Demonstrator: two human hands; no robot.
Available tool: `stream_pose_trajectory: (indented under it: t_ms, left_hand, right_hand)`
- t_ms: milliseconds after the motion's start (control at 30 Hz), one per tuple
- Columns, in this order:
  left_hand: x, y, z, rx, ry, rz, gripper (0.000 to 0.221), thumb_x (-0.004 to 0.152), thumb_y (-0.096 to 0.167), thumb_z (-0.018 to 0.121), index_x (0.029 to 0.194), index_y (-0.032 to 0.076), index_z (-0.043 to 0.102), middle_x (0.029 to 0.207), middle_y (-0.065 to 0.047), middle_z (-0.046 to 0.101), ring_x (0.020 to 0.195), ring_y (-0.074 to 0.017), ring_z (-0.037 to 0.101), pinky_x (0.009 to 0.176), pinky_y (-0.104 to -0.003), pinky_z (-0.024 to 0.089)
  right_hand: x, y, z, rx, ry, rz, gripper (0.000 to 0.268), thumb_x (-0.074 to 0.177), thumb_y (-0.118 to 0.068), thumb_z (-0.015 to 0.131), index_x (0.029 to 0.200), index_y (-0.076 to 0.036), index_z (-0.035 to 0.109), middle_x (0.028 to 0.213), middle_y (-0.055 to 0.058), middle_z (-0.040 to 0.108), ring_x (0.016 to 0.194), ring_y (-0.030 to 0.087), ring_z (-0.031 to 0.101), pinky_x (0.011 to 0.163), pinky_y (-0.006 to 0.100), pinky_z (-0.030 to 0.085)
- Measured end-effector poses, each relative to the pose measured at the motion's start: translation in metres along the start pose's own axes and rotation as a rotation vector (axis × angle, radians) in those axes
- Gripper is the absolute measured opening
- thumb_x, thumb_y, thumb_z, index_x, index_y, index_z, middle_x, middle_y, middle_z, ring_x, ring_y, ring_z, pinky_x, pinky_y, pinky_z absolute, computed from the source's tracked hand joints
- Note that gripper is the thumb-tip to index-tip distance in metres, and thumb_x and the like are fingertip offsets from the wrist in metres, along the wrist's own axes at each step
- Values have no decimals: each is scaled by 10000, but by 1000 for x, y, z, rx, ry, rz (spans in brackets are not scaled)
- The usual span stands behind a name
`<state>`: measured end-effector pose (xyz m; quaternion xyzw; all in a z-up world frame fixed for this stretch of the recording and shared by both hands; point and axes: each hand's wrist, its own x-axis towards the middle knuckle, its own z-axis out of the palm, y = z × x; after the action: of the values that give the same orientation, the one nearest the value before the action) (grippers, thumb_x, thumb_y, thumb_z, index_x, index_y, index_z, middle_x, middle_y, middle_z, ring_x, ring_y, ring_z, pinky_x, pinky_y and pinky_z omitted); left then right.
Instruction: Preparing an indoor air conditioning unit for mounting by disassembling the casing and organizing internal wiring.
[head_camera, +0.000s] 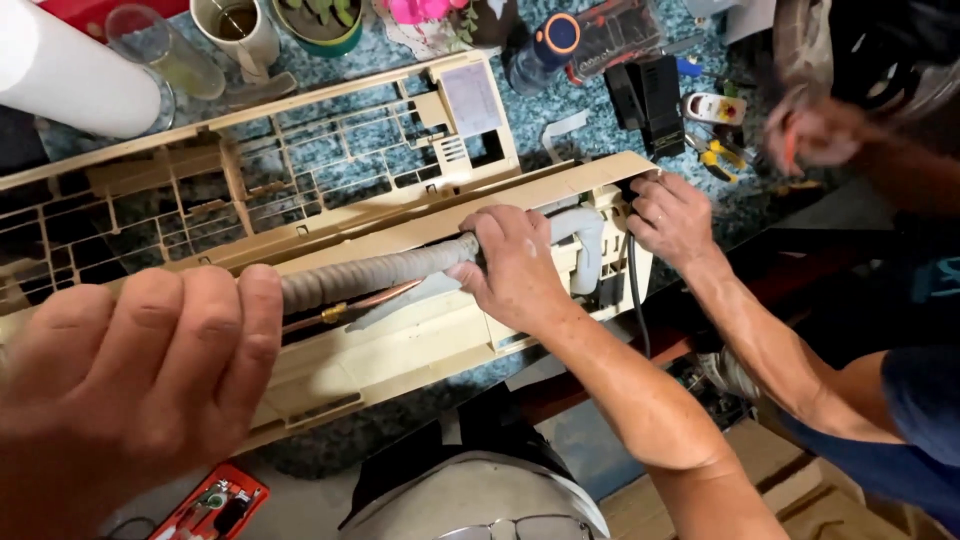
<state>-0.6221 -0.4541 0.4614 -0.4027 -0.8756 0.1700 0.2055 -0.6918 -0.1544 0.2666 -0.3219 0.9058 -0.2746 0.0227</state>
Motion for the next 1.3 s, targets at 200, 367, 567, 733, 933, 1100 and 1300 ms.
stream_pose_trajectory:
  t_ms: [200,367,567,733,933,1100,1300]
  left_hand:
    - [-15,7,4,79,-106,-130,14,1127,35,744,1122,26,753,955,-139,696,789,-275,648,695,-383,477]
    - [-24,40,14,95,-62,-282,130,1095,84,737,1218,42,726,1077,-169,721,990,-328,699,962,-488,532]
    - [17,152,96,-408,333,-413,266,920,138,629,1094,-61,656,1027,-233,636,984,-396,649,917,-529,566]
    - [57,194,152,-555,153,-769,811,566,442,952,1081,-86,614,855,-190,533,833,-401,624,813,-534,530]
    - [87,145,128,-1063,-683,-1040,733,1046,650,317,1085,6,664,912,-299,723,897,-529,731,760,-662,538]
    - [81,142,152,-1268,-740,-1104,598,1036,475,461,1082,-68,708,964,-339,717,960,-533,714,752,-629,580]
    - [75,155,178,-1209,-834,-1173,463,956,438,572,1236,91,698,1055,-237,730,1011,-453,727,778,-579,607]
  right_hand:
    - [-4,7,9,-38,94,41,697,995,-682,236,1128,-91,579,1055,84,614,952,285,564,833,452,366]
    - [-3,6,23,-77,257,10,662,1000,-667,241,1067,-90,559,983,75,589,877,262,536,765,425,361]
    - [-10,23,42,-112,291,5,598,942,-679,421,1080,-121,586,946,53,596,918,260,578,821,425,399]
    - [-12,36,46,-104,172,41,597,859,-664,647,1144,-140,620,974,56,609,1021,280,629,922,445,470]
    - [-14,51,53,-150,145,33,608,911,-685,559,1193,-151,630,955,69,607,1016,291,643,915,446,492]
    - [-9,45,47,-147,255,12,586,866,-685,623,1144,-170,649,935,39,592,961,264,648,859,404,507]
    - [-3,48,35,-9,390,42,578,842,-625,696,1175,-157,632,918,73,558,920,326,642,847,423,536]
